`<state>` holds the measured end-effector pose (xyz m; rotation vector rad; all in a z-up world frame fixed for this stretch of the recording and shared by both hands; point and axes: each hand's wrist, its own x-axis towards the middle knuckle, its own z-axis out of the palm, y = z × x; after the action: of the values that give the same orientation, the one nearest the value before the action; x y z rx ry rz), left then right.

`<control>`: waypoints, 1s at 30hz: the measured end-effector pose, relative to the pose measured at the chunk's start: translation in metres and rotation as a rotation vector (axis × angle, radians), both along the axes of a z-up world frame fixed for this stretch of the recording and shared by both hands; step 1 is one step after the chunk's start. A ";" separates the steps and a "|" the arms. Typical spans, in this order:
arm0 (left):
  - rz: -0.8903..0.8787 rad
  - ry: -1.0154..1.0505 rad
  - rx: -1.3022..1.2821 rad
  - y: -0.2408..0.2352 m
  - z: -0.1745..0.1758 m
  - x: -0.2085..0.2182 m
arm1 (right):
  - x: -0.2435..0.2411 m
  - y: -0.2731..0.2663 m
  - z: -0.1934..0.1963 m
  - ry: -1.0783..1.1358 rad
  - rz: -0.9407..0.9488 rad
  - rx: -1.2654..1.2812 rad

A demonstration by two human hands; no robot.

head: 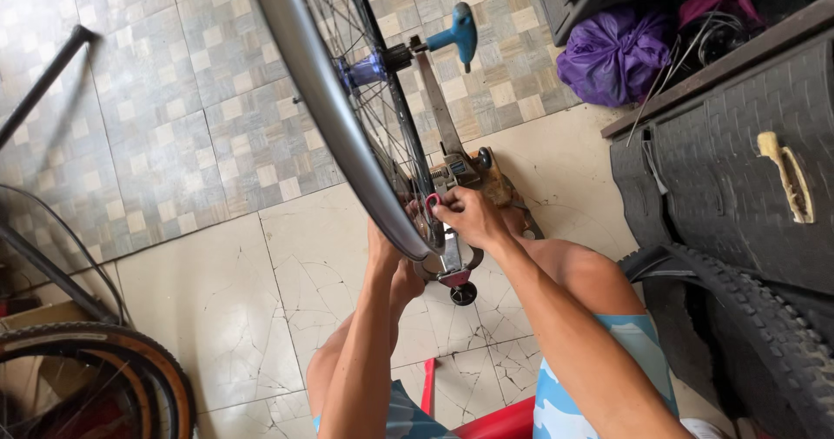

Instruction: The person uses a spoke wrench to adjust the tension of the spokes on a bicycle wheel mounted on a truing stand. They rotate the wheel to check alignment and make small adjustments to the spoke nipples repeatedly.

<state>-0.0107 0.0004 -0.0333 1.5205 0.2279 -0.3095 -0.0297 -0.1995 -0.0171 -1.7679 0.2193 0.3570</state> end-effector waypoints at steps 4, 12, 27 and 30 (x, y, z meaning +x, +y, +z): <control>-0.086 -0.213 0.293 0.001 0.012 -0.002 | 0.001 0.003 0.005 0.007 0.064 0.053; -0.097 0.082 0.029 0.001 0.048 -0.002 | 0.002 0.004 0.027 -0.061 0.123 0.138; -0.077 0.291 -0.183 -0.004 0.044 -0.007 | 0.003 0.000 0.055 -0.043 0.207 0.121; -0.031 0.316 -0.253 -0.009 0.045 -0.009 | 0.003 0.001 0.055 -0.011 0.196 0.103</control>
<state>-0.0193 -0.0087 0.0115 1.2215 0.3991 -0.5831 -0.0263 -0.1982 0.0375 -1.6930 0.0188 0.4900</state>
